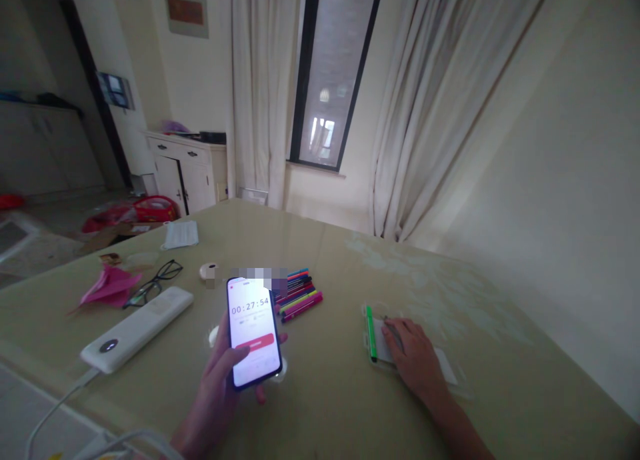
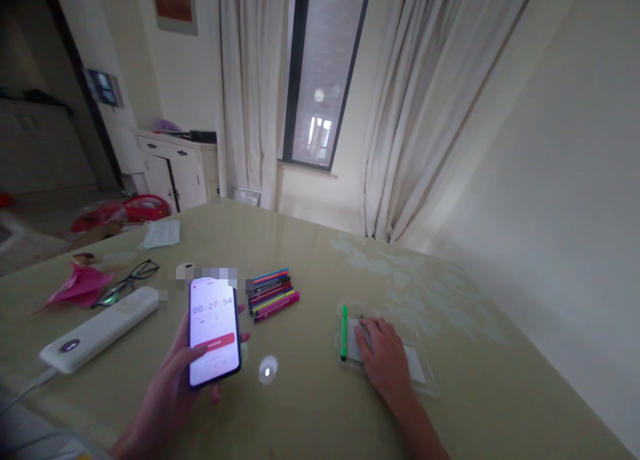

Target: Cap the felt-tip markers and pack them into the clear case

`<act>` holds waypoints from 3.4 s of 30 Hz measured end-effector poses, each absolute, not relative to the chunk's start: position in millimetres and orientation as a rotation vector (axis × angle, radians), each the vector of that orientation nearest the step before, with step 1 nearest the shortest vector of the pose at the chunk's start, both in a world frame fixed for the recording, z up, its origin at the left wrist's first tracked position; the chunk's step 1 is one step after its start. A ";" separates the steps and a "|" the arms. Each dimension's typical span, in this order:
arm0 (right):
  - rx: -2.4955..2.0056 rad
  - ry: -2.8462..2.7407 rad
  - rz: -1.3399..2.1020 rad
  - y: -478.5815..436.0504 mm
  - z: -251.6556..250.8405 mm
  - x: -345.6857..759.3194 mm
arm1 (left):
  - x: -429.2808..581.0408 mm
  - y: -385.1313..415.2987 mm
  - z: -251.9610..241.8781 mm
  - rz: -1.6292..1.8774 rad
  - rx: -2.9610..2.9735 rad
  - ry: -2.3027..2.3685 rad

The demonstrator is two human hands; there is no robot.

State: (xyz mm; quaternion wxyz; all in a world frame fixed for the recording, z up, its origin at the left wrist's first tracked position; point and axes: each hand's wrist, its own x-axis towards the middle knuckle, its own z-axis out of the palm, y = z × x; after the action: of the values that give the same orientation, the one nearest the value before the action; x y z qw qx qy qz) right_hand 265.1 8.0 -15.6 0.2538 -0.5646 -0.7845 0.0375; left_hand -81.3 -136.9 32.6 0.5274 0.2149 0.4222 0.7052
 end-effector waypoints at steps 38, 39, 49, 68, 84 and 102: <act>-1.559 -2.138 0.096 8.1 -14.7 265.5 | -77.6 -138.2 42.7 1.716 0.526 1.045; -1.557 -2.137 0.090 8.2 -14.9 265.6 | -77.5 -138.1 43.1 1.720 0.519 1.042; -1.556 -2.130 0.105 8.1 -15.6 265.8 | -77.5 -138.4 42.3 1.714 0.538 1.060; -1.557 -2.139 0.121 8.7 -14.6 266.2 | -81.1 -136.1 37.3 1.706 0.535 1.056; -1.579 -2.131 0.110 7.7 -13.9 265.2 | -80.6 -135.8 36.6 1.697 0.503 1.073; -1.548 -2.129 0.121 8.8 -14.2 265.9 | -79.2 -133.5 37.1 1.697 0.518 1.091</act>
State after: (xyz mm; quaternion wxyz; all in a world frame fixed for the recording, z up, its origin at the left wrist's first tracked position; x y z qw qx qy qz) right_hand 265.9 8.8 -14.2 0.2505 -0.5688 -0.7821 0.0443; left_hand -79.2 -133.5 37.1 0.5049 0.2147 0.4520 0.7034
